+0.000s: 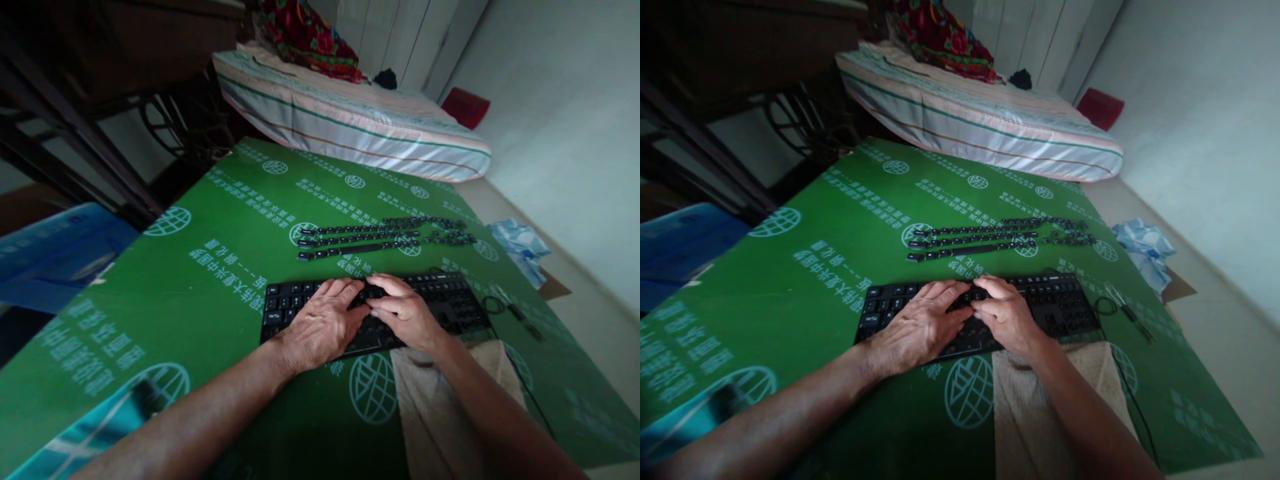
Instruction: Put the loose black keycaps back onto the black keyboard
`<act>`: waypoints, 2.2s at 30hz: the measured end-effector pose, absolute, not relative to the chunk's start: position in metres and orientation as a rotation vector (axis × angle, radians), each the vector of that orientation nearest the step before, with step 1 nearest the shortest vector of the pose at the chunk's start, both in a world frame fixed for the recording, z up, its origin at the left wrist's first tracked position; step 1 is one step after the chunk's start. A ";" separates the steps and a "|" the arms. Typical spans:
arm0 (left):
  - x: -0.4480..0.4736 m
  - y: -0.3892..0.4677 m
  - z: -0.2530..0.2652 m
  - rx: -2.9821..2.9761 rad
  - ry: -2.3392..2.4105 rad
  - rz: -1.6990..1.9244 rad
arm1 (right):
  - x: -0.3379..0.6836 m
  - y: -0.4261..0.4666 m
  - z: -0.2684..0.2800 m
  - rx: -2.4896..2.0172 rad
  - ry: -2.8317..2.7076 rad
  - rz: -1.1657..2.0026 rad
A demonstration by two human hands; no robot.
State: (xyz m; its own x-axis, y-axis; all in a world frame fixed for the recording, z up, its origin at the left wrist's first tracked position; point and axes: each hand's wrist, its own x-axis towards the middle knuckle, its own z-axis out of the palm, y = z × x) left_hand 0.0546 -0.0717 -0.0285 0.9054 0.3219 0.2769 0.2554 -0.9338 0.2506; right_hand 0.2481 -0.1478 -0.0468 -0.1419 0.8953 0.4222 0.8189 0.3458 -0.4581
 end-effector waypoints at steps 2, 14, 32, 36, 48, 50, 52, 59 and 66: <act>0.054 -0.072 -0.028 2.863 0.436 0.490 | 0.247 -0.150 -0.047 -1.470 -1.944 0.156; 0.053 -0.071 -0.029 2.900 0.428 0.475 | 0.246 -0.153 -0.042 -1.448 -1.514 0.003; 0.054 -0.070 -0.029 2.948 0.436 0.428 | 0.248 -0.150 -0.048 -1.443 -1.504 -0.013; 0.055 -0.070 -0.030 2.946 0.439 0.436 | 0.248 -0.149 -0.047 -1.436 -1.502 -0.016; 0.054 -0.070 -0.032 2.959 0.430 0.468 | 0.247 -0.149 -0.047 -1.442 -1.487 -0.028; 0.053 -0.070 -0.033 2.964 0.430 0.481 | 0.246 -0.150 -0.046 -1.442 -1.480 -0.035; 0.052 -0.069 -0.035 2.969 0.430 0.492 | 0.246 -0.150 -0.045 -1.443 -1.471 -0.041; 0.053 -0.069 -0.033 2.980 0.414 0.476 | 0.247 -0.149 -0.048 -1.439 -1.459 -0.032; 0.054 -0.068 -0.033 2.981 0.417 0.492 | 0.246 -0.149 -0.045 -1.426 -1.445 -0.052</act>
State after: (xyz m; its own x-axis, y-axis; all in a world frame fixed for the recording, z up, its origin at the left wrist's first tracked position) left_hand 0.0536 -0.0685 -0.0325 0.9107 0.2818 0.3020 0.2522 -0.9584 0.1338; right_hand 0.2464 -0.1491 -0.0454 0.2677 0.6986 0.6636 0.7442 0.2875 -0.6029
